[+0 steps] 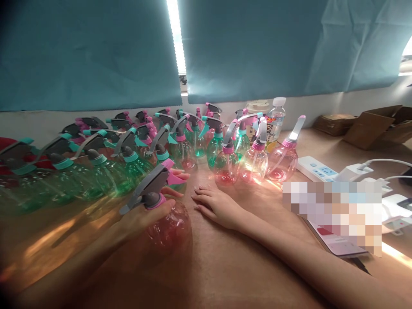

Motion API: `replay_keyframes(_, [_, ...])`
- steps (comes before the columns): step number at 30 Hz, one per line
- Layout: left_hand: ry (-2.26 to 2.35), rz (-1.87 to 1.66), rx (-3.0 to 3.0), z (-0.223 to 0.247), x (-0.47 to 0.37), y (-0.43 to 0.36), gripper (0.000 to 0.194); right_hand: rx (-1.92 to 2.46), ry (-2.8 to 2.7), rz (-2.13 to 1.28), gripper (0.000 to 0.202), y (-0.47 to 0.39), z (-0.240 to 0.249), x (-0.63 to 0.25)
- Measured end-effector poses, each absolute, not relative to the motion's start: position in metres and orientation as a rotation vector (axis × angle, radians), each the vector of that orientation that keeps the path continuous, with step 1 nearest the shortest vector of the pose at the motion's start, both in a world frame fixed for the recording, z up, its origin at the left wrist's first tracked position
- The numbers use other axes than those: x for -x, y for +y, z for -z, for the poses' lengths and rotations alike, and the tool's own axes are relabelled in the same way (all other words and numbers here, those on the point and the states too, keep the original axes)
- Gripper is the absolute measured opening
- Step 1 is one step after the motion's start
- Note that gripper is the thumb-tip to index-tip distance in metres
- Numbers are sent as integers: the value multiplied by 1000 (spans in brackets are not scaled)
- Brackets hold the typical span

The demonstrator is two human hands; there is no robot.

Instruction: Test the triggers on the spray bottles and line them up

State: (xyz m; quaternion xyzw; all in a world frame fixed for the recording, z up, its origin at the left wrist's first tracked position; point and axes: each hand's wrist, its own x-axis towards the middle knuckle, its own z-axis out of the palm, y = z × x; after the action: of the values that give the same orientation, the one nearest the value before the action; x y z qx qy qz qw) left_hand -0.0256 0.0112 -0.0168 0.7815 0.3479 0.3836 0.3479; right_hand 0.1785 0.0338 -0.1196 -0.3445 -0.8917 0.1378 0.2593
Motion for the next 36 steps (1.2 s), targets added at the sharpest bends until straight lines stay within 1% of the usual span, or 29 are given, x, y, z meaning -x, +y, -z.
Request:
replay_keyframes(3, [899,-1013,-2040,18,26,11,55,938,-2415,-378,35,34,120,-179])
replay_keyframes(8, [891,-1015,-2020,17,25,10,57,938,-2412,-380,35,34,121,-179])
replay_keyframes(20, [922,-1040,-2056,14,23,10,51,936,-2412,-389,34,35,123,-179])
replay_keyframes(27, [1063,-946,-2056,11,22,7,37,920,-2411,-394,34,35,123,-179])
replay_keyframes(32, [1104,-925,-2072,14,24,7,20,921,-2400,-405,35,35,122,-179])
replay_keyframes(36, [1119,-930,-2087,14,25,7,18,935,-2413,-404,35,35,122,-179])
